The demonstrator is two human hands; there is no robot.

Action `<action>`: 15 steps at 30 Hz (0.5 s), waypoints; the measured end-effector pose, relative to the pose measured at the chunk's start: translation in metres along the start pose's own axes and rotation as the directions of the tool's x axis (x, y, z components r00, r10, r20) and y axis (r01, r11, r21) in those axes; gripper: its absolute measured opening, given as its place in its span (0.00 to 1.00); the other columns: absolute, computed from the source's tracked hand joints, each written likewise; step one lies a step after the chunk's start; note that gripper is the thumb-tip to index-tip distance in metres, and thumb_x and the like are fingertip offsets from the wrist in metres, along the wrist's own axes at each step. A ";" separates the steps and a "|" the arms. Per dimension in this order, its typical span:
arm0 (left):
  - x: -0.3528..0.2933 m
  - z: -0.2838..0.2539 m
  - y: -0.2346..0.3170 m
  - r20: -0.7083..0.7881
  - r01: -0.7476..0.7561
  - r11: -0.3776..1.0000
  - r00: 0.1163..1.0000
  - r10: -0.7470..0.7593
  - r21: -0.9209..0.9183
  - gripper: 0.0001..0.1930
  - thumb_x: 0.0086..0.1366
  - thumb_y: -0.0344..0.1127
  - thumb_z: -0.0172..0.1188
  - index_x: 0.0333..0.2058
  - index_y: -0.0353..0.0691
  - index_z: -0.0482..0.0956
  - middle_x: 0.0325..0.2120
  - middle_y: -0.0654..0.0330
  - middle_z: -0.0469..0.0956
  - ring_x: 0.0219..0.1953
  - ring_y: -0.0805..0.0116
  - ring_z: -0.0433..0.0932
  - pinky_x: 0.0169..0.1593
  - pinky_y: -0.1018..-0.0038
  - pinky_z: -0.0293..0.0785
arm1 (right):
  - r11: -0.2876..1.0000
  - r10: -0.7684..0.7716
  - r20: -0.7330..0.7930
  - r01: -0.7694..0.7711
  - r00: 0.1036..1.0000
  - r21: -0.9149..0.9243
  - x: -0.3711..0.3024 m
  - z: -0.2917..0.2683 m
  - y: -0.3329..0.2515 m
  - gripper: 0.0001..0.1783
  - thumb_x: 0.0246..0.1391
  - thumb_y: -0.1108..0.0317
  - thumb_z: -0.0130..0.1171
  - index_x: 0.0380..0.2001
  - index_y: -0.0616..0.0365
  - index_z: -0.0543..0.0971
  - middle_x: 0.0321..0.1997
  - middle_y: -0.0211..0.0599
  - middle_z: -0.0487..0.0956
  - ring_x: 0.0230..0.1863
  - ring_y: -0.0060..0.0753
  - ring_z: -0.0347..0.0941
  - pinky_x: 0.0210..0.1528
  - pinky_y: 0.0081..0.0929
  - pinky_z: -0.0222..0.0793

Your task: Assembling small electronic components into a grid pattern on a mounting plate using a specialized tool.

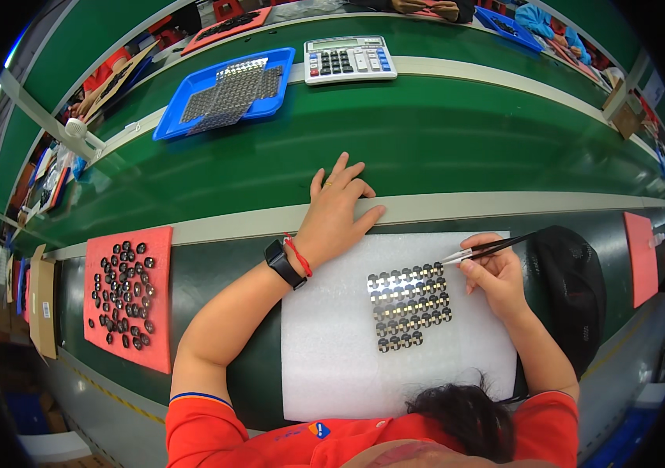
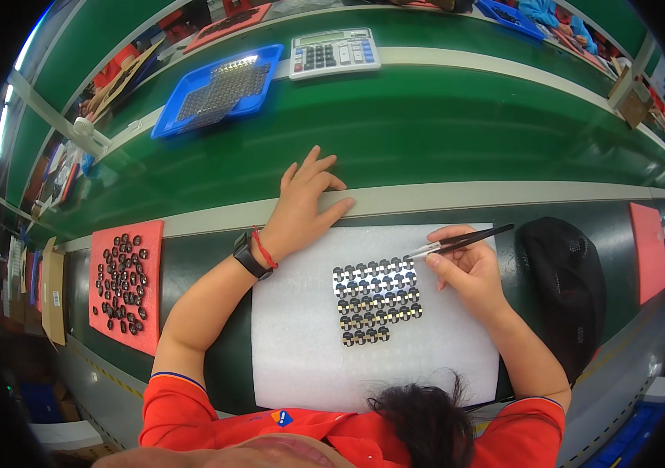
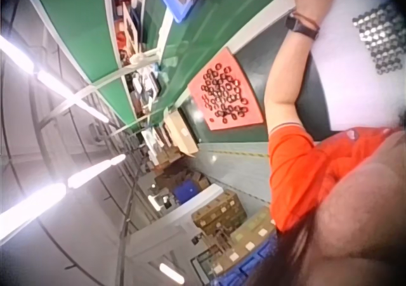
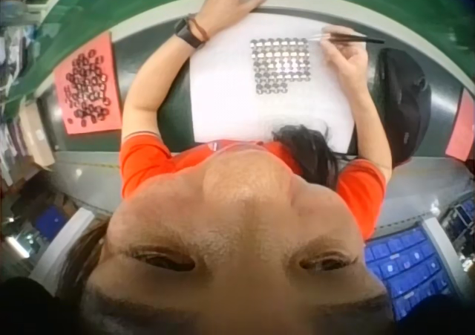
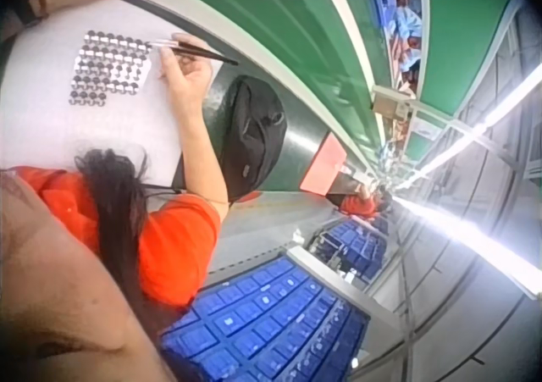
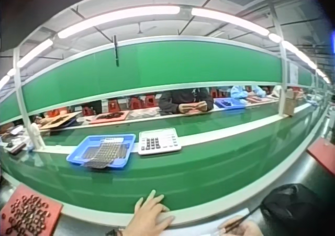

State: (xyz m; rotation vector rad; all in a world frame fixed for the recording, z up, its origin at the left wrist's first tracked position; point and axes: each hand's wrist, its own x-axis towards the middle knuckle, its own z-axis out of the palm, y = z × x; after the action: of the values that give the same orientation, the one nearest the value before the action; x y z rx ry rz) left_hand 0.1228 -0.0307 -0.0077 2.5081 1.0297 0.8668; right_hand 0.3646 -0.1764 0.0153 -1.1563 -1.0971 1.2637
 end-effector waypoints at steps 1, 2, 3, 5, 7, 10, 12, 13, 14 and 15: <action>0.001 0.001 0.000 -0.004 -0.007 1.000 1.000 0.007 -0.011 0.12 0.56 0.41 0.60 0.32 0.40 0.73 0.53 0.47 0.66 0.65 0.48 0.51 0.63 0.49 0.42 | 1.000 0.010 -0.005 -0.010 1.000 0.001 -0.001 0.000 -0.001 0.15 0.50 0.77 0.57 0.43 0.64 0.70 0.30 0.36 0.74 0.23 0.18 0.68 0.23 0.16 0.68; 0.000 0.000 0.001 -0.005 -0.012 1.000 1.000 0.012 -0.016 0.12 0.56 0.41 0.60 0.32 0.40 0.73 0.53 0.47 0.66 0.65 0.48 0.51 0.63 0.49 0.42 | 1.000 0.019 -0.010 -0.019 1.000 0.002 -0.001 0.000 -0.002 0.16 0.49 0.78 0.57 0.43 0.64 0.70 0.30 0.36 0.74 0.24 0.18 0.68 0.24 0.15 0.68; 0.001 0.001 0.002 -0.003 -0.008 1.000 1.000 0.008 -0.010 0.12 0.56 0.41 0.61 0.32 0.39 0.74 0.53 0.47 0.66 0.65 0.48 0.51 0.63 0.49 0.42 | 1.000 0.013 -0.029 -0.014 0.999 -0.008 -0.002 -0.001 -0.002 0.16 0.49 0.78 0.57 0.43 0.64 0.70 0.30 0.36 0.74 0.24 0.18 0.68 0.24 0.15 0.68; 0.002 -0.001 0.003 -0.002 -0.025 1.000 1.000 0.025 -0.019 0.12 0.56 0.40 0.61 0.32 0.39 0.74 0.53 0.47 0.66 0.65 0.48 0.51 0.63 0.49 0.43 | 0.999 0.026 0.008 -0.026 1.000 -0.021 0.000 -0.001 0.000 0.17 0.49 0.78 0.57 0.44 0.64 0.70 0.32 0.37 0.75 0.26 0.18 0.70 0.24 0.15 0.69; -0.002 -0.005 0.002 -0.006 0.027 1.000 1.000 -0.027 0.011 0.12 0.56 0.40 0.61 0.32 0.39 0.74 0.54 0.46 0.65 0.64 0.48 0.52 0.62 0.49 0.43 | 1.000 0.025 0.027 -0.024 0.999 -0.017 0.002 0.002 -0.001 0.17 0.49 0.78 0.57 0.44 0.64 0.70 0.33 0.37 0.75 0.29 0.18 0.71 0.25 0.14 0.69; -0.001 -0.003 0.003 -0.002 0.017 1.000 1.000 -0.017 0.006 0.12 0.55 0.40 0.62 0.33 0.38 0.75 0.54 0.46 0.65 0.64 0.48 0.53 0.63 0.50 0.43 | 0.999 0.030 0.014 -0.030 0.999 -0.027 0.001 0.002 -0.003 0.16 0.49 0.78 0.57 0.43 0.64 0.70 0.34 0.36 0.75 0.29 0.18 0.71 0.25 0.14 0.69; 0.000 -0.001 0.004 0.008 0.008 1.000 1.000 -0.008 -0.004 0.12 0.55 0.40 0.62 0.32 0.38 0.75 0.54 0.45 0.66 0.64 0.49 0.53 0.63 0.50 0.43 | 0.999 0.029 0.018 -0.028 0.999 -0.023 0.000 0.000 -0.001 0.16 0.49 0.78 0.57 0.43 0.64 0.70 0.34 0.35 0.75 0.29 0.17 0.71 0.25 0.14 0.69; 0.000 -0.001 0.004 0.002 0.010 1.000 1.000 -0.010 0.009 0.12 0.55 0.40 0.62 0.32 0.39 0.75 0.54 0.45 0.66 0.64 0.49 0.53 0.63 0.51 0.43 | 0.999 0.040 0.020 -0.040 0.999 -0.018 0.000 0.000 -0.003 0.16 0.50 0.77 0.58 0.43 0.64 0.70 0.34 0.35 0.75 0.29 0.17 0.71 0.25 0.14 0.69; 0.000 -0.002 0.004 -0.003 0.012 1.000 1.000 -0.012 0.021 0.12 0.55 0.40 0.62 0.33 0.39 0.75 0.54 0.46 0.66 0.64 0.49 0.53 0.63 0.51 0.43 | 0.999 0.039 0.004 -0.039 0.999 -0.020 0.000 0.000 -0.003 0.16 0.50 0.77 0.58 0.43 0.64 0.70 0.34 0.35 0.75 0.29 0.17 0.71 0.25 0.14 0.69; 0.000 -0.002 0.003 -0.001 0.016 1.000 1.000 -0.016 0.021 0.12 0.55 0.39 0.62 0.33 0.39 0.75 0.54 0.46 0.66 0.64 0.49 0.54 0.63 0.52 0.44 | 0.999 0.033 0.031 -0.032 0.999 -0.035 0.001 -0.001 -0.001 0.15 0.51 0.77 0.57 0.44 0.63 0.71 0.34 0.33 0.74 0.31 0.17 0.71 0.26 0.14 0.68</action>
State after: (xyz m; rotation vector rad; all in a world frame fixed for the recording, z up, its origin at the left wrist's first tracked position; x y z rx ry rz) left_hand 0.1228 -0.0326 -0.0049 2.5136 1.0638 0.8562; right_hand 0.3654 -0.1758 0.0164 -1.1883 -1.1313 1.2961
